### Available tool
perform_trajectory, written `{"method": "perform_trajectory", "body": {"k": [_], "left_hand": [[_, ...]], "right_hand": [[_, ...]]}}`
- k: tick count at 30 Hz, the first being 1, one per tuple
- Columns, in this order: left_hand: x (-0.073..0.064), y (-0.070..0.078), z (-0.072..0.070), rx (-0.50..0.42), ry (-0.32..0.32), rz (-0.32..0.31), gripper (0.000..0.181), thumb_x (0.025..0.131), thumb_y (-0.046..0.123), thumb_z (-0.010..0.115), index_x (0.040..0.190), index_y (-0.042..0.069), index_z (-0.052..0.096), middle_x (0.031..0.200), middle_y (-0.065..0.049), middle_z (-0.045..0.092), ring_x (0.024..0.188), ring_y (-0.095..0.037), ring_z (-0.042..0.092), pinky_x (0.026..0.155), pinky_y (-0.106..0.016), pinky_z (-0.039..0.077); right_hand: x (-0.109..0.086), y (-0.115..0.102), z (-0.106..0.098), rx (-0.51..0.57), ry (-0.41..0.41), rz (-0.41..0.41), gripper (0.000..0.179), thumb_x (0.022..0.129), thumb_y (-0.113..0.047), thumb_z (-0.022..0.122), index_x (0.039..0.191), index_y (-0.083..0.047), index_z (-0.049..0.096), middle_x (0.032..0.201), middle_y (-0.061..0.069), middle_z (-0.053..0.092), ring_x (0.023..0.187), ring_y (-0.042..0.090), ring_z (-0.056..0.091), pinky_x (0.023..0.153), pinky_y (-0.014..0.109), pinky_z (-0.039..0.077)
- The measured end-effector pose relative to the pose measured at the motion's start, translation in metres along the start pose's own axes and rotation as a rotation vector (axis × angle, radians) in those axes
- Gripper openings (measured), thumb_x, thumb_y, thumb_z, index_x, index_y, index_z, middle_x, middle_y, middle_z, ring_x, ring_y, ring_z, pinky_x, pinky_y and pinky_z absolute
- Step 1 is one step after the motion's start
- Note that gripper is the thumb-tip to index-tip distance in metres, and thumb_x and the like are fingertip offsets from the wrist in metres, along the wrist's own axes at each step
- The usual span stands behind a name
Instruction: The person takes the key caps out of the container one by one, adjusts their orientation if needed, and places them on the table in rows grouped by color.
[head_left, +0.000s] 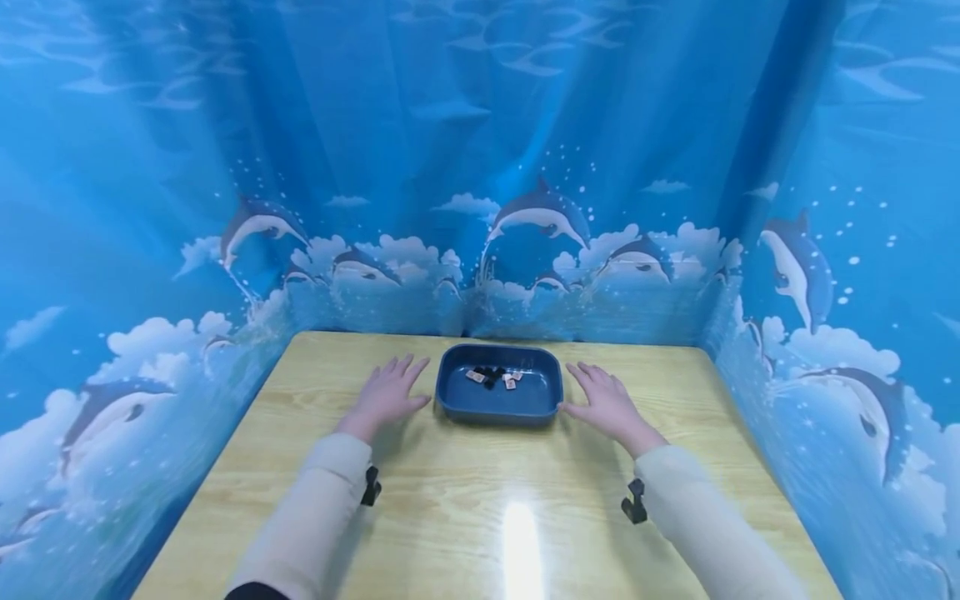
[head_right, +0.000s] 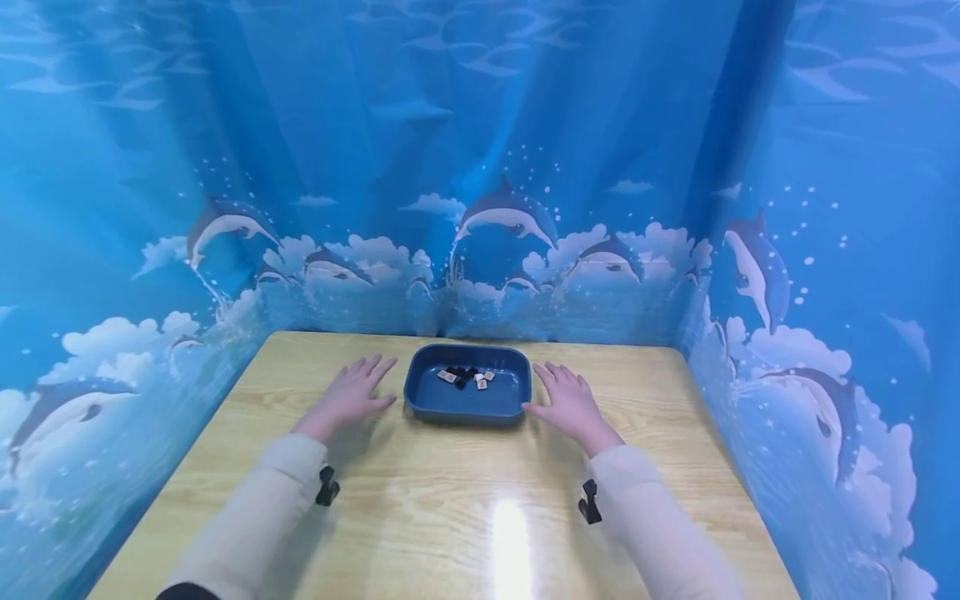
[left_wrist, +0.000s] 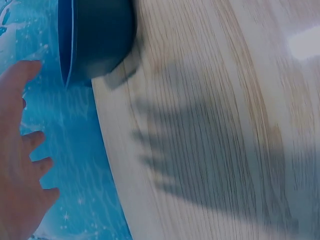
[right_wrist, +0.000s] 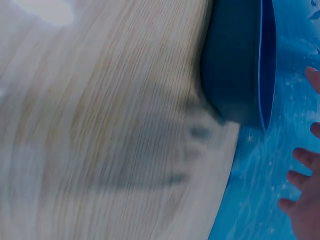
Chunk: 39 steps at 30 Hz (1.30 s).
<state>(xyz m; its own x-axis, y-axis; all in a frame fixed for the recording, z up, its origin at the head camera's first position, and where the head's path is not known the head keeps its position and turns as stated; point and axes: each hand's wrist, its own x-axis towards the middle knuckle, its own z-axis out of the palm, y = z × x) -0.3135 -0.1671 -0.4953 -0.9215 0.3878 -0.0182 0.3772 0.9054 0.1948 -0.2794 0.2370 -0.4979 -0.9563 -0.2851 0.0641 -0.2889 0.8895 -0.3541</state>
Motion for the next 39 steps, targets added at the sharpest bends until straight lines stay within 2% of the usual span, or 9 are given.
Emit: {"method": "perform_trajectory", "body": {"k": [6,12,15,21,25,29,32,35,39], "left_hand": [[0.012,0.013,0.007,-0.082,-0.017,-0.03,0.073,0.095,0.043,0.059,0.155,0.017,0.025,0.155,-0.021,0.028,0.139,-0.047,0.025,0.111,-0.066,0.018],[0.02,0.017,0.022,-0.169,-0.013,-0.091,0.071,0.095,0.041,0.061,0.154,0.015,0.03,0.153,-0.021,0.033,0.138,-0.045,0.029,0.112,-0.062,0.021],[0.024,0.017,0.031,-0.233,-0.024,-0.106,0.07,0.094,0.038,0.063,0.153,0.017,0.032,0.153,-0.021,0.033,0.138,-0.046,0.028,0.112,-0.061,0.022],[0.027,0.015,0.048,-0.448,-0.007,-0.072,0.065,0.096,0.028,0.062,0.153,0.014,0.033,0.151,-0.022,0.035,0.139,-0.042,0.031,0.113,-0.055,0.025],[0.027,0.015,0.062,-0.627,-0.008,-0.077,0.061,0.099,0.025,0.058,0.153,0.012,0.032,0.152,-0.021,0.035,0.139,-0.039,0.032,0.114,-0.054,0.025],[0.026,0.018,0.073,-0.825,-0.04,-0.11,0.065,0.101,0.026,0.054,0.156,0.016,0.021,0.158,-0.018,0.021,0.143,-0.039,0.022,0.115,-0.056,0.019],[0.025,0.02,0.081,-0.925,-0.044,-0.143,0.072,0.101,0.028,0.053,0.158,0.021,0.01,0.162,-0.014,0.009,0.146,-0.037,0.013,0.116,-0.055,0.015],[0.025,0.021,0.086,-0.97,-0.017,-0.161,0.077,0.1,0.028,0.056,0.158,0.021,0.005,0.162,-0.015,0.006,0.146,-0.039,0.01,0.115,-0.057,0.013],[0.023,0.021,0.088,-0.917,0.012,-0.177,0.081,0.098,0.031,0.059,0.158,0.02,0.006,0.162,-0.015,0.01,0.146,-0.04,0.009,0.116,-0.058,0.003]], "right_hand": [[0.025,-0.023,0.01,0.05,-0.022,-0.064,0.071,0.091,-0.05,0.064,0.146,-0.008,0.044,0.146,0.017,0.044,0.135,0.038,0.037,0.111,0.058,0.028],[0.046,-0.042,0.02,0.088,-0.127,-0.068,0.056,0.093,-0.036,0.066,0.14,-0.008,0.052,0.137,0.013,0.053,0.126,0.032,0.048,0.104,0.051,0.04],[0.059,-0.047,0.025,0.106,-0.19,-0.055,0.052,0.093,-0.03,0.067,0.138,-0.008,0.054,0.135,0.013,0.055,0.124,0.031,0.05,0.102,0.05,0.042],[0.084,-0.049,0.036,0.132,-0.295,-0.013,0.046,0.093,-0.022,0.067,0.135,-0.006,0.057,0.135,0.013,0.055,0.126,0.031,0.049,0.102,0.049,0.043],[0.096,-0.048,0.046,0.119,-0.324,-0.031,0.041,0.093,-0.017,0.067,0.132,-0.006,0.059,0.131,0.013,0.057,0.12,0.029,0.054,0.097,0.045,0.048],[0.104,-0.048,0.053,0.086,-0.335,-0.042,0.038,0.092,-0.011,0.067,0.129,-0.008,0.063,0.122,0.012,0.058,0.104,0.023,0.059,0.084,0.039,0.052],[0.109,-0.047,0.057,0.05,-0.34,-0.034,0.037,0.091,-0.008,0.068,0.128,-0.011,0.065,0.118,0.012,0.055,0.094,0.019,0.058,0.074,0.035,0.05],[0.114,-0.047,0.061,0.021,-0.353,-0.041,0.038,0.091,-0.006,0.067,0.128,-0.012,0.065,0.119,0.014,0.053,0.093,0.018,0.057,0.072,0.033,0.048],[0.119,-0.047,0.064,-0.011,-0.363,-0.07,0.038,0.091,-0.003,0.066,0.128,-0.01,0.064,0.117,0.015,0.053,0.096,0.02,0.057,0.077,0.035,0.05]]}}
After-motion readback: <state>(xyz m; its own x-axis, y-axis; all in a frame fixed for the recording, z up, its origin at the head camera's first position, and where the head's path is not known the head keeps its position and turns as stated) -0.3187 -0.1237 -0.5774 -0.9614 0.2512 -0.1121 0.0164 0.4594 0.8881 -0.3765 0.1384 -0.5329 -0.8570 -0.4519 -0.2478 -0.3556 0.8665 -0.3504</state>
